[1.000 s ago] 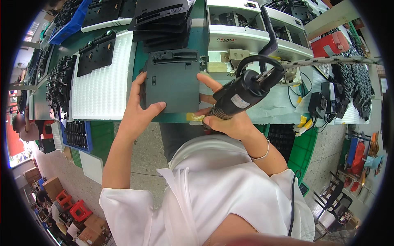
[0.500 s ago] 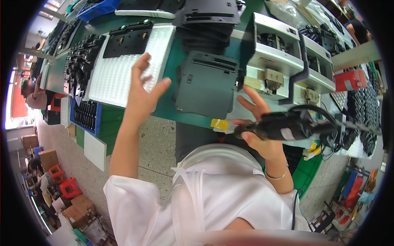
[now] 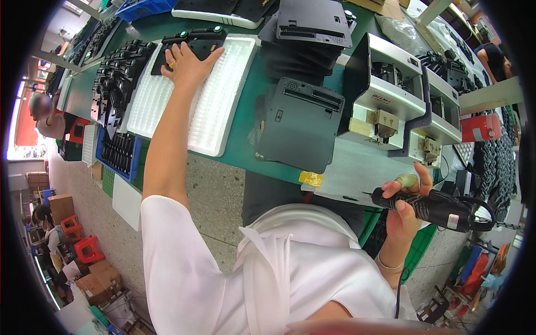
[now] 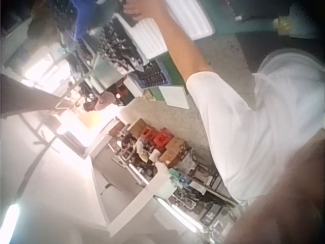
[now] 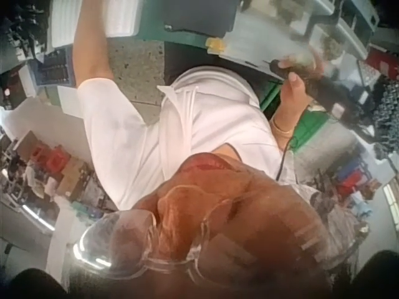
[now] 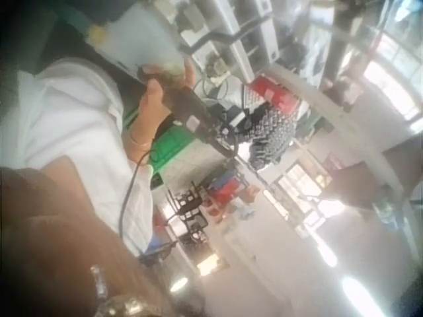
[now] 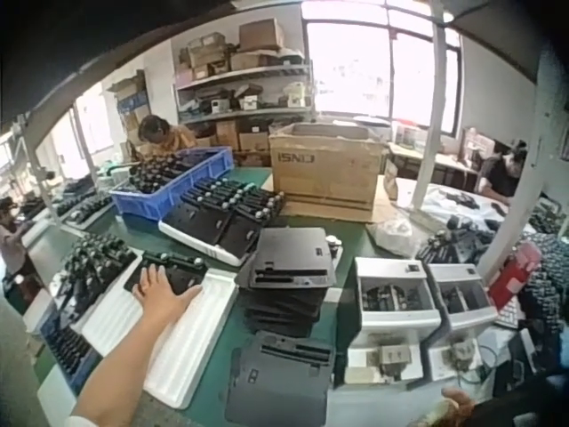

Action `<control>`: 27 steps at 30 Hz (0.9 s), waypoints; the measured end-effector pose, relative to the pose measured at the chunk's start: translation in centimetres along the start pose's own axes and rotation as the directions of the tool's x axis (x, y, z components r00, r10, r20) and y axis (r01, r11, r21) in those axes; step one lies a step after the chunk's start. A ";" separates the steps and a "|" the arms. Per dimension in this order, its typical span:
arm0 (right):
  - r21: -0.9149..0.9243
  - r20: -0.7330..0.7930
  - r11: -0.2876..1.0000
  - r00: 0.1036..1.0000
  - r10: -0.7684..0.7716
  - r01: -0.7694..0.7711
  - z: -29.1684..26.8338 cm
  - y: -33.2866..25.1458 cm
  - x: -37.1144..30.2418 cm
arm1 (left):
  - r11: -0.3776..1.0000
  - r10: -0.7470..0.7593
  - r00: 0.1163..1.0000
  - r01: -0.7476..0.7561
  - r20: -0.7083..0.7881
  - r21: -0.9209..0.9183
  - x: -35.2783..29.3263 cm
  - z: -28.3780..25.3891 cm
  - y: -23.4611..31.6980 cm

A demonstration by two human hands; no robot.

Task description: The person assembles plastic housing for electronic devices by hand, securing the circuit board housing with screws using an electric screwdriver.

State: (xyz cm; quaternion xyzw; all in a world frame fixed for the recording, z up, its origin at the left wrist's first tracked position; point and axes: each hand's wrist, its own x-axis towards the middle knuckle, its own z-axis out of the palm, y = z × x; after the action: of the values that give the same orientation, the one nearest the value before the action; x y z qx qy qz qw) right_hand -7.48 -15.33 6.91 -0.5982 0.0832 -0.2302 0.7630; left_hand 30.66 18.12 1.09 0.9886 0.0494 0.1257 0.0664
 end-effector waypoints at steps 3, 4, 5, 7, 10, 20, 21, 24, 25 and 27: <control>-0.021 -0.052 1.000 0.999 -0.012 0.011 -1.1 -0.1 0.0 | 1.000 0.009 0.999 -0.010 0.039 0.028 -0.1 -0.3 0.3; -0.029 -0.069 0.999 0.997 -0.024 0.022 -1.3 -0.1 0.0 | 0.999 0.013 1.000 -0.013 0.028 0.030 -0.2 -0.2 0.2; -0.029 -0.072 0.999 0.997 -0.022 0.020 -1.3 -0.2 0.1 | 0.999 0.016 1.000 -0.016 0.016 0.032 -0.2 -0.1 0.1; -0.020 -0.073 0.999 0.997 -0.039 0.038 -1.6 -0.2 0.2 | 0.999 0.025 1.000 -0.025 0.005 0.037 -0.2 0.0 0.1; -0.018 -0.066 0.998 0.996 -0.057 0.056 -1.9 -0.1 0.2 | 0.998 0.046 0.998 -0.044 -0.041 0.055 -0.2 0.0 0.1; -0.032 -0.101 0.995 0.990 -0.101 0.098 -2.4 -0.5 0.0 | 0.995 0.077 0.995 -0.073 -0.063 0.061 3.1 -1.2 4.0; -0.025 -0.066 0.994 0.992 -0.110 0.108 -2.5 -0.5 0.7 | 0.994 0.062 0.993 -0.052 -0.103 0.091 4.0 -0.4 3.1; 0.043 0.030 0.965 0.965 -0.262 0.261 -1.7 -1.8 3.5 | 0.983 0.040 0.991 -0.017 -0.125 0.182 6.0 0.0 0.6; 0.074 0.047 0.955 0.956 -0.291 0.287 -1.4 -2.4 4.3 | 0.982 0.061 0.987 -0.032 -0.146 0.188 6.9 0.7 -0.1; 0.113 0.060 0.935 0.937 -0.345 0.337 -1.3 -2.8 5.5 | 0.982 0.123 0.978 -0.095 -0.168 0.164 9.0 2.9 -1.3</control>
State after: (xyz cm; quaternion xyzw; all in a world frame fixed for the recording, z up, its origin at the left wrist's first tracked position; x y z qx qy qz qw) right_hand -3.85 -19.42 10.09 -0.5731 -0.0637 -0.3389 0.7434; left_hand 39.97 20.08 0.29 0.9769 0.0104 0.2124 -0.0225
